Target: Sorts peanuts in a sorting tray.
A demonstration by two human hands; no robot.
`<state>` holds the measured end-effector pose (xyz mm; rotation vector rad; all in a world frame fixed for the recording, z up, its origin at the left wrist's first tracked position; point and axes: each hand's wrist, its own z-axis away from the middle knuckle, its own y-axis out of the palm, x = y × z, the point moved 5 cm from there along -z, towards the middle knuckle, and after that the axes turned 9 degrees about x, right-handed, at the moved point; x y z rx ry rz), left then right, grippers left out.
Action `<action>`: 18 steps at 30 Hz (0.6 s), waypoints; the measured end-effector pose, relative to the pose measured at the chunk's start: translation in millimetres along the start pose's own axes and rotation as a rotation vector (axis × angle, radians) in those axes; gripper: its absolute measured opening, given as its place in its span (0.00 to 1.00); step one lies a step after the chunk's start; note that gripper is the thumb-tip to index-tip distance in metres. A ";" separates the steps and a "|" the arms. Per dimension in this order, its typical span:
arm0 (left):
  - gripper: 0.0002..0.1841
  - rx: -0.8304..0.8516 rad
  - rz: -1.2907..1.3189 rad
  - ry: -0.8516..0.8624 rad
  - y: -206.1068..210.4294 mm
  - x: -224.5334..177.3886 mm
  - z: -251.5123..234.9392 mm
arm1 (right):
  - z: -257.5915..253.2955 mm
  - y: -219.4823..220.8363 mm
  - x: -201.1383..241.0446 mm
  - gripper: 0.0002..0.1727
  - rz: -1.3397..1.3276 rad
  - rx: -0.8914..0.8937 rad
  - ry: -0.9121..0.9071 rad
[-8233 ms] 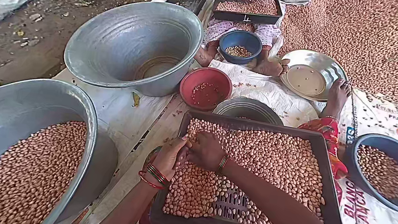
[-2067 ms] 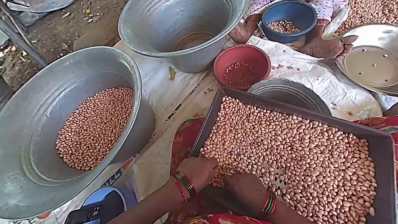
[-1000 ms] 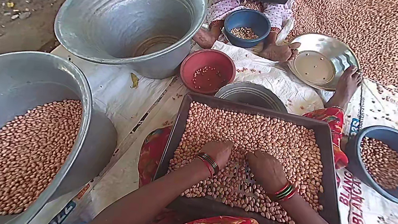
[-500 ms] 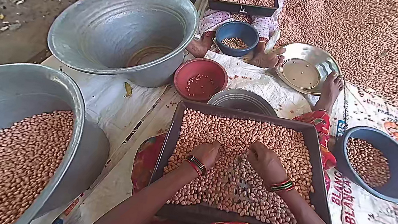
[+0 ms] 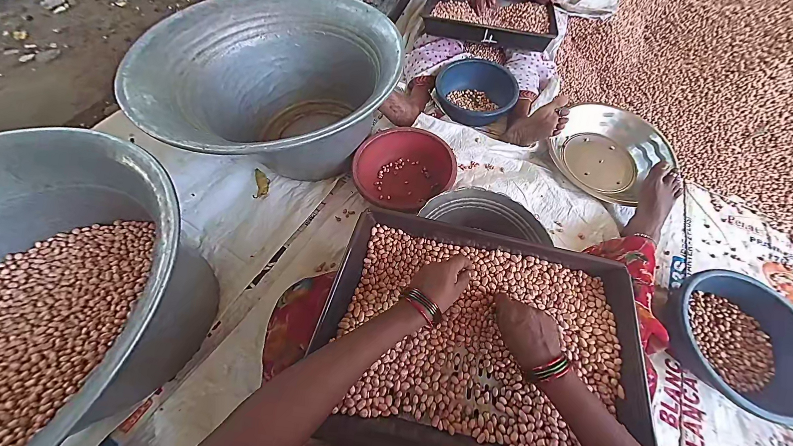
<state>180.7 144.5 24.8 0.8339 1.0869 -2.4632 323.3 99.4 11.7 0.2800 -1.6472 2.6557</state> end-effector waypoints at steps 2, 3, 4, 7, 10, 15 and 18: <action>0.22 0.007 -0.073 0.009 0.0 -7.9 -13.8 | 0.3 4.0 -2.6 0.18 0.009 -0.103 -0.011; 0.23 0.029 -0.115 0.003 1.3 -11.0 -19.6 | 0.9 6.0 -4.1 0.16 0.012 -0.174 -0.025; 0.24 0.057 -0.168 -0.006 3.7 -13.5 -24.1 | 1.5 7.6 -5.1 0.16 0.015 -0.223 -0.034; 0.24 0.117 -0.281 -0.015 11.2 -17.6 -30.0 | 1.2 1.6 -9.8 0.19 -0.068 -0.079 0.032; 0.24 0.138 -0.311 -0.005 17.3 -16.3 -27.3 | -1.5 -13.0 -27.6 0.20 -0.377 0.092 0.051; 0.23 0.140 -0.227 0.005 23.1 -13.1 -19.1 | 0.6 -19.8 -44.4 0.09 -0.954 0.113 0.083; 0.23 0.170 -0.256 0.000 26.7 -13.3 -20.0 | 1.4 -21.0 -43.2 0.08 -1.017 0.138 0.089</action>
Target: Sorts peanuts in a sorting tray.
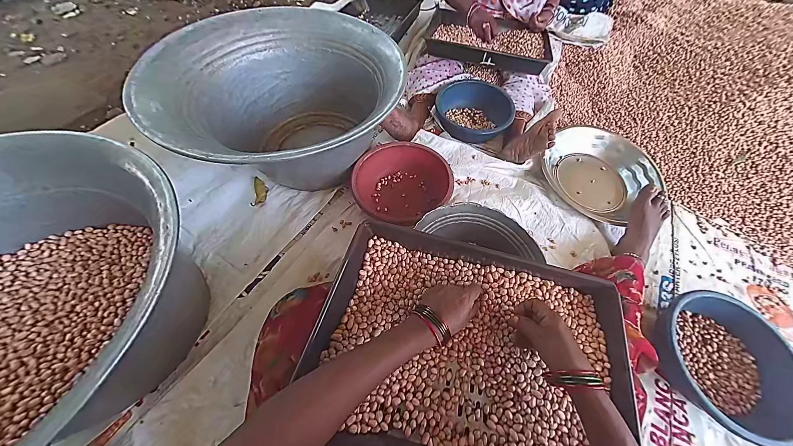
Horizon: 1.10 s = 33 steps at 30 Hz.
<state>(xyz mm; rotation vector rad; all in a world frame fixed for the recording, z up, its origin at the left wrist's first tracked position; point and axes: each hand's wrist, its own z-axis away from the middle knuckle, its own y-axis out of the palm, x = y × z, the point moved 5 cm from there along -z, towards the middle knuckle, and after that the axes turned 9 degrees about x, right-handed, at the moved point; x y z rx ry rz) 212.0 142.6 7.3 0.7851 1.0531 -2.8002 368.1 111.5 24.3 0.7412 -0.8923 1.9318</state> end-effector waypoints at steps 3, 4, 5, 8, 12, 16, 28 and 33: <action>0.23 0.007 -0.066 -0.021 2.6 -3.1 -5.0 | 0.6 2.1 1.7 0.10 0.058 0.016 0.002; 0.23 0.011 -0.084 -0.023 2.5 -4.7 -5.2 | 0.7 2.6 2.2 0.10 0.080 0.016 0.000; 0.23 0.013 -0.089 -0.019 2.3 -5.7 -4.8 | 0.5 3.0 3.0 0.10 0.118 0.017 0.000; 0.23 -0.009 0.153 0.017 -1.2 -1.0 0.8 | 6.7 8.1 21.3 0.13 0.364 -0.018 -0.086; 0.19 -0.060 1.320 0.176 23.5 13.0 17.5 | 32.5 49.1 68.6 0.13 0.636 -0.071 -0.617; 0.25 0.024 1.719 0.236 28.3 37.8 47.5 | 13.6 50.2 94.3 0.14 0.730 -0.237 -0.735; 0.23 -0.123 0.085 0.002 -36.9 48.7 18.3 | 53.8 138.4 -15.5 0.17 0.935 0.308 -0.488; 0.24 -0.039 -0.100 -0.071 -28.3 34.1 3.5 | 43.2 89.8 -14.6 0.12 0.778 -0.001 -0.738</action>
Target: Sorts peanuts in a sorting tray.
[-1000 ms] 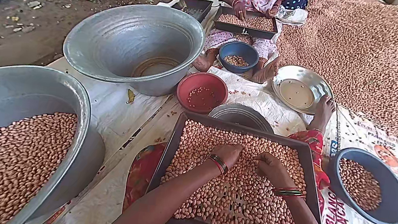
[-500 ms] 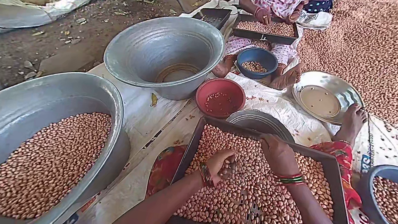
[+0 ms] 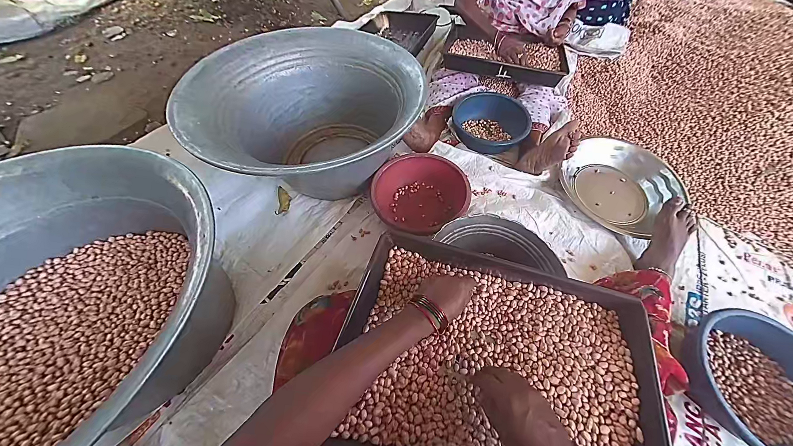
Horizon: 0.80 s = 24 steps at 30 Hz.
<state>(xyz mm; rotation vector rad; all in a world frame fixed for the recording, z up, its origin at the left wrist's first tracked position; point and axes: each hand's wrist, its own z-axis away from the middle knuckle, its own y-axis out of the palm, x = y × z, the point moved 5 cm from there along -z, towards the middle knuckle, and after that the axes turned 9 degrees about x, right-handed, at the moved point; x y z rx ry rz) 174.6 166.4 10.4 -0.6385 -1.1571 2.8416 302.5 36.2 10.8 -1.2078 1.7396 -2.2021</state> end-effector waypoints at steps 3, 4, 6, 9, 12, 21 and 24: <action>0.23 -0.006 0.018 -0.010 3.1 -0.9 -2.4 | 1.7 -4.9 -0.5 0.12 -0.016 0.016 0.045; 0.23 -0.020 0.074 -0.001 2.4 -0.3 -0.8 | 2.8 -2.8 3.3 0.12 -0.018 0.057 0.048; 0.22 -0.097 0.338 0.052 -1.6 4.4 5.9 | 6.3 5.6 13.3 0.10 0.000 0.107 -0.005; 0.14 -0.319 0.982 0.163 -0.4 23.5 23.4 | 3.8 16.5 18.2 0.05 0.099 -0.064 -0.182; 0.13 -0.388 1.631 0.130 8.1 47.0 46.7 | -36.2 -11.2 2.4 0.14 0.045 -0.081 -0.073; 0.31 -0.498 1.923 0.429 27.0 85.1 85.3 | -133.2 48.1 37.2 0.20 -0.100 0.186 -0.036; 0.32 -0.559 1.960 0.503 21.9 91.5 93.7 | -85.9 70.1 56.6 0.18 -0.041 0.281 -0.325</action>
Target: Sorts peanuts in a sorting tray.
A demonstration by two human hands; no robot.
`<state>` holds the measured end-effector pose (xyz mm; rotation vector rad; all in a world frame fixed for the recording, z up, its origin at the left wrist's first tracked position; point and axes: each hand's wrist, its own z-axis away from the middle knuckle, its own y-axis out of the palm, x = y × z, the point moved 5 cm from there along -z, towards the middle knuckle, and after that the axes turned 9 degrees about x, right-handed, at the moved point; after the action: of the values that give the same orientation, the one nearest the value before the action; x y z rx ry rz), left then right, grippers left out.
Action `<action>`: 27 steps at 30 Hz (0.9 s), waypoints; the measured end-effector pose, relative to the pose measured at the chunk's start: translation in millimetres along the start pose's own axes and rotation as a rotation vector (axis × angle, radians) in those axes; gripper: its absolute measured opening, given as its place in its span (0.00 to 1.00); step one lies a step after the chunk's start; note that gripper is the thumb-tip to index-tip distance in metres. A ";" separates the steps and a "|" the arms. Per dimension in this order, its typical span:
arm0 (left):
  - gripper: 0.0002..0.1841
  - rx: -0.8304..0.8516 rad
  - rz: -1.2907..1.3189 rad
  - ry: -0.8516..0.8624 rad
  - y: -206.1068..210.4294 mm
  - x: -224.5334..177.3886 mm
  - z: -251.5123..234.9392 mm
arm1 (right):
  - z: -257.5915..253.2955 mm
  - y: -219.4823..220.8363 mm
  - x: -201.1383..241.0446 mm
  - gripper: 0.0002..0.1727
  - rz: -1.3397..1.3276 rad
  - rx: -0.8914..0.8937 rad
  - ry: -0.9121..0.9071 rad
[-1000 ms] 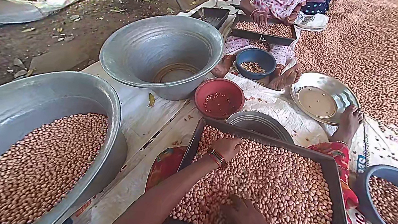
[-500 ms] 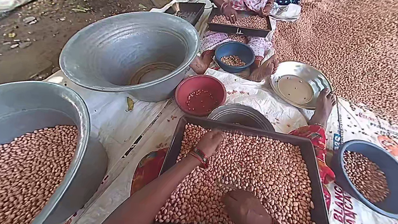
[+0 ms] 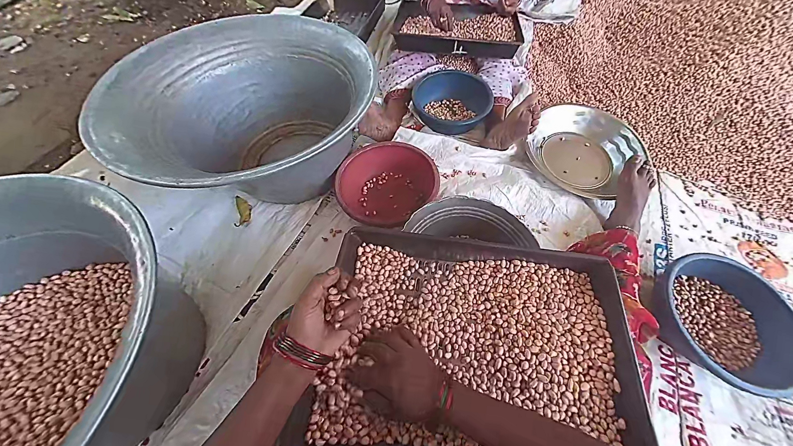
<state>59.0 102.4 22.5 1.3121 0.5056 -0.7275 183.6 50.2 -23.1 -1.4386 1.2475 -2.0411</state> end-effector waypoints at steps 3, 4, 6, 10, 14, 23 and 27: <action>0.33 -0.004 -0.030 0.014 -7.4 -15.4 5.8 | 59.6 -11.3 -24.2 0.17 0.054 0.049 0.055; 0.32 -0.044 -0.069 0.000 -10.5 -19.8 9.5 | 78.5 -23.9 -40.4 0.16 0.117 -0.033 0.107; 0.29 -0.105 -0.194 -0.040 -13.4 -25.1 17.0 | 108.0 -54.3 -70.1 0.16 0.154 -0.112 0.264; 0.13 0.007 -0.780 -0.119 -4.7 -20.5 23.8 | 106.5 -78.5 -69.4 0.15 0.128 -0.162 0.322; 0.19 0.305 -1.599 -0.456 23.5 4.9 17.2 | 49.2 -30.0 6.7 0.10 0.089 -0.162 -0.087; 0.21 0.469 -1.833 -0.741 26.6 29.5 21.1 | 122.2 -7.4 -1.6 0.04 0.131 0.143 -0.147; 0.21 0.646 -1.819 -0.808 27.1 45.3 37.0 | 174.1 -43.5 -47.0 0.04 0.301 -0.007 0.161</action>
<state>107.2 60.0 16.4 0.6270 0.7280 -2.9403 365.9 27.4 2.0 -1.0304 1.4383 -1.9750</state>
